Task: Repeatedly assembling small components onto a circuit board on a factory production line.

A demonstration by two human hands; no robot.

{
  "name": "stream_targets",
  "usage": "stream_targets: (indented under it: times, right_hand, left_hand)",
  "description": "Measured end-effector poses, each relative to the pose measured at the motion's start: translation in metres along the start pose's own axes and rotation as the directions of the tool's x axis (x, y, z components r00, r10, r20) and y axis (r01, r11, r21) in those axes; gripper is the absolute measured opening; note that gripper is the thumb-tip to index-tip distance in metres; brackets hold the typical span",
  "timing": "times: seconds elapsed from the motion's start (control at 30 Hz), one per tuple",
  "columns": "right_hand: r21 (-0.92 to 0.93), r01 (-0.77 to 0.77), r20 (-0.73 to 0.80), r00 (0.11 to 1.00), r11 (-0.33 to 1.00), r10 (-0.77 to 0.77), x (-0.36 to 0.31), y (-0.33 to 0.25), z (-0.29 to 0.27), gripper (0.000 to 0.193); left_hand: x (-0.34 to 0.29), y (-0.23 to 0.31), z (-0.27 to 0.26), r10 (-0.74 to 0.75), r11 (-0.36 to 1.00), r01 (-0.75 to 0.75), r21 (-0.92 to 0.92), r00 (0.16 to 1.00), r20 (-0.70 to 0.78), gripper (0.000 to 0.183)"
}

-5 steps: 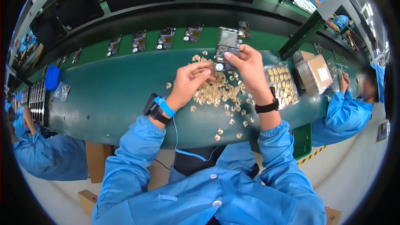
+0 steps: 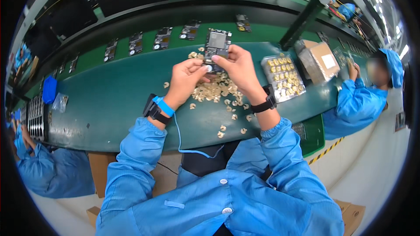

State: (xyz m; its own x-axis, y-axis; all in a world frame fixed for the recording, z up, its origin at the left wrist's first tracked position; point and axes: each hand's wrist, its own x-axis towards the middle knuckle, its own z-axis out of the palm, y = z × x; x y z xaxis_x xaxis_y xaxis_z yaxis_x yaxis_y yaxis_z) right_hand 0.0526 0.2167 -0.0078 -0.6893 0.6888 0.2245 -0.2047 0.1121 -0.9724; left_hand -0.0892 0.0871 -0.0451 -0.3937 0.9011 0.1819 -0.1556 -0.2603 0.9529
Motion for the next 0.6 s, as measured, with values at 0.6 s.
stream_targets:
  times: [0.6]
  right_hand:
    - [-0.898, -0.173, -0.225, 0.971, 0.403, -0.084, -0.108, -0.043, -0.183, 0.023]
  left_hand:
    - [-0.005, 0.008, 0.008, 0.071, 0.997, -0.062, 0.052, 0.98, -0.184, 0.037]
